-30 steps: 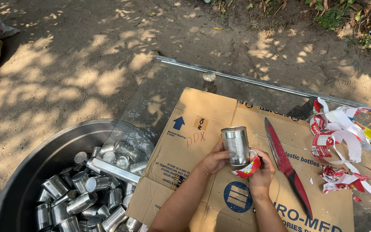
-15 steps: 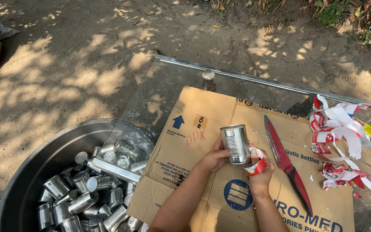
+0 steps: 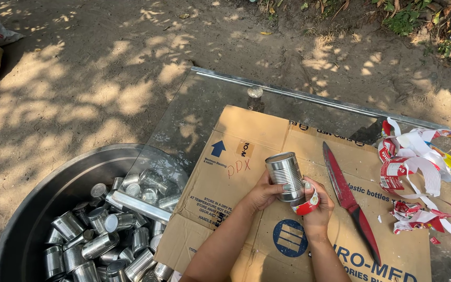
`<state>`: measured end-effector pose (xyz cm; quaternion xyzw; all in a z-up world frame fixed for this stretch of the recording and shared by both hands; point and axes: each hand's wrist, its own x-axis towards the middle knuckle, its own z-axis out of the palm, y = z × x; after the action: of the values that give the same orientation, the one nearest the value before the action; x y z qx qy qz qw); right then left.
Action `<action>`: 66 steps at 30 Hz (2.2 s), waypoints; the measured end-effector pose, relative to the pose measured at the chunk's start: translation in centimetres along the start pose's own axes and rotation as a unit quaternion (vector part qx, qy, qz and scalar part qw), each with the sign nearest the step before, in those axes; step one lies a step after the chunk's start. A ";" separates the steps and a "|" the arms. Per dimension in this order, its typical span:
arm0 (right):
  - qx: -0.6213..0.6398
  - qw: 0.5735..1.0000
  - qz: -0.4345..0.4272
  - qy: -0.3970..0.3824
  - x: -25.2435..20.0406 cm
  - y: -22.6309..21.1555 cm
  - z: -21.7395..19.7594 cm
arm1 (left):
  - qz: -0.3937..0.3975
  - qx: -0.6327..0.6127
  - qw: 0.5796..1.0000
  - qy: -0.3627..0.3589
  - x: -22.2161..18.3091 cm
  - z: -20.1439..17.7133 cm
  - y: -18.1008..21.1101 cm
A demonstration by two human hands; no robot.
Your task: Peeling paper labels off metal cans using hands and a knife
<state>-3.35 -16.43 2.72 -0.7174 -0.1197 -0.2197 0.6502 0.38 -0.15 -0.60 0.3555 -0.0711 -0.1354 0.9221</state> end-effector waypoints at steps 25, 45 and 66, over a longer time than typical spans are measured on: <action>0.101 0.981 0.049 0.158 1.8 -3.8 0.2 | -0.056 -0.184 0.981 -0.015 0.4 1.6 2.6; -0.314 0.931 0.002 0.186 7.5 -2.7 -16.9 | -0.004 -0.129 0.990 -0.051 -0.1 1.8 1.4; -0.506 0.844 -0.153 0.088 4.4 -0.2 -17.1 | -0.054 -0.180 0.982 0.031 1.9 -1.9 -0.7</action>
<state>-2.36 -33.72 5.97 -0.8970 -0.0429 -0.4087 0.1628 2.50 -0.04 -2.44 0.1911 0.0023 -0.1849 0.9640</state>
